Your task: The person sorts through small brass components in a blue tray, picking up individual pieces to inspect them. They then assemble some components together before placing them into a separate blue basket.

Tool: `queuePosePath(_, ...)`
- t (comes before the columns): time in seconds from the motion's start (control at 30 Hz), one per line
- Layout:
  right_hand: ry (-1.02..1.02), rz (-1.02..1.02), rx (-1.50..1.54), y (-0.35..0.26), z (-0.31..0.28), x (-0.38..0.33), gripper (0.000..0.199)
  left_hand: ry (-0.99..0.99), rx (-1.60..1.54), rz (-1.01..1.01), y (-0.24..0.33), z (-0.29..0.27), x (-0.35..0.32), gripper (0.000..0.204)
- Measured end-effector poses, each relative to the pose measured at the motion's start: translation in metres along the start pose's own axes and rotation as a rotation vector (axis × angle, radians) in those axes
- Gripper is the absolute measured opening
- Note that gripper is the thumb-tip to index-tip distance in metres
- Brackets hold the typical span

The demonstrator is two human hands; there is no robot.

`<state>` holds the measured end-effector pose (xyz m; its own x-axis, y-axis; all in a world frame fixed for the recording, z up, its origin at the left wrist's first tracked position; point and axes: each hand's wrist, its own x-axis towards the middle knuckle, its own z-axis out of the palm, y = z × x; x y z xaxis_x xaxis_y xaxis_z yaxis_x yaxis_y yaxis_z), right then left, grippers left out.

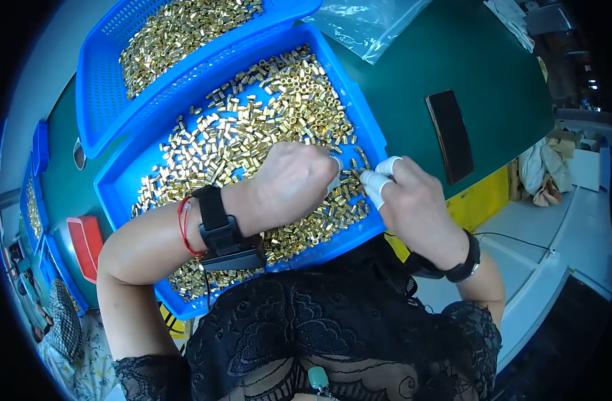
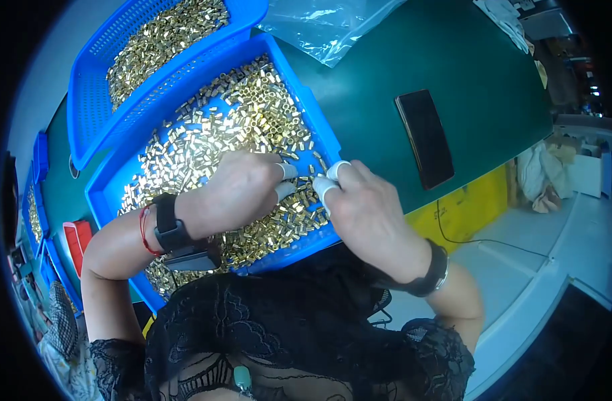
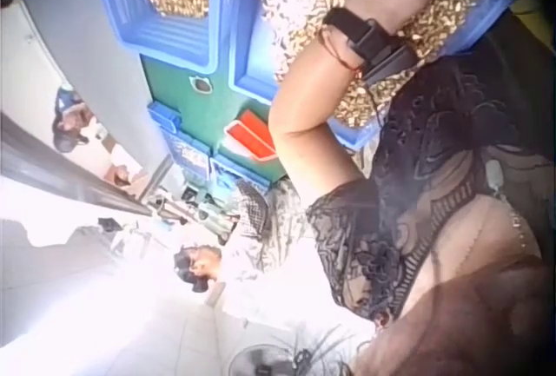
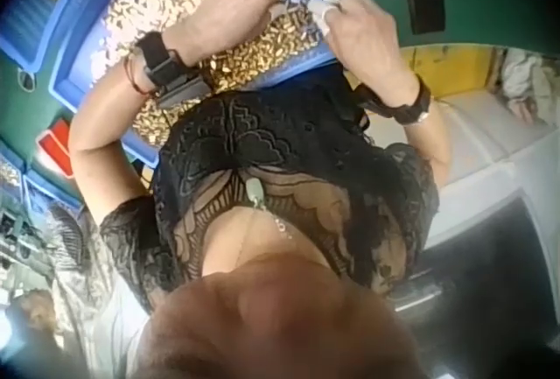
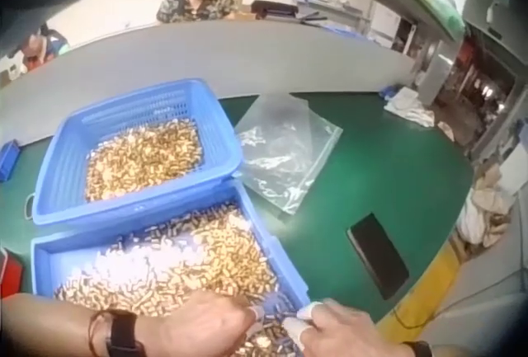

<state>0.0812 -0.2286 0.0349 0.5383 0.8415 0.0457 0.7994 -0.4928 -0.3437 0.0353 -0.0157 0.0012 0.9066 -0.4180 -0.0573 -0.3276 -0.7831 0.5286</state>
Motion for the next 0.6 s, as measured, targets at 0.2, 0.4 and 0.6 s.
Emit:
queuePosePath(0.2,0.001,-0.062,-0.089,-0.004,0.005,-0.009,0.021,0.025,-0.068,-0.065,0.004,-0.005,0.003,0.009)
queuePosePath(0.4,-0.097,-0.030,-0.087,-0.003,0.000,-0.010,0.018,-0.117,-0.978,-0.577,0.008,-0.031,0.007,0.013)
queuePosePath(0.6,0.002,0.004,-0.143,-0.006,0.013,-0.003,0.016,-0.010,-0.398,-0.246,0.010,0.005,0.007,0.014)
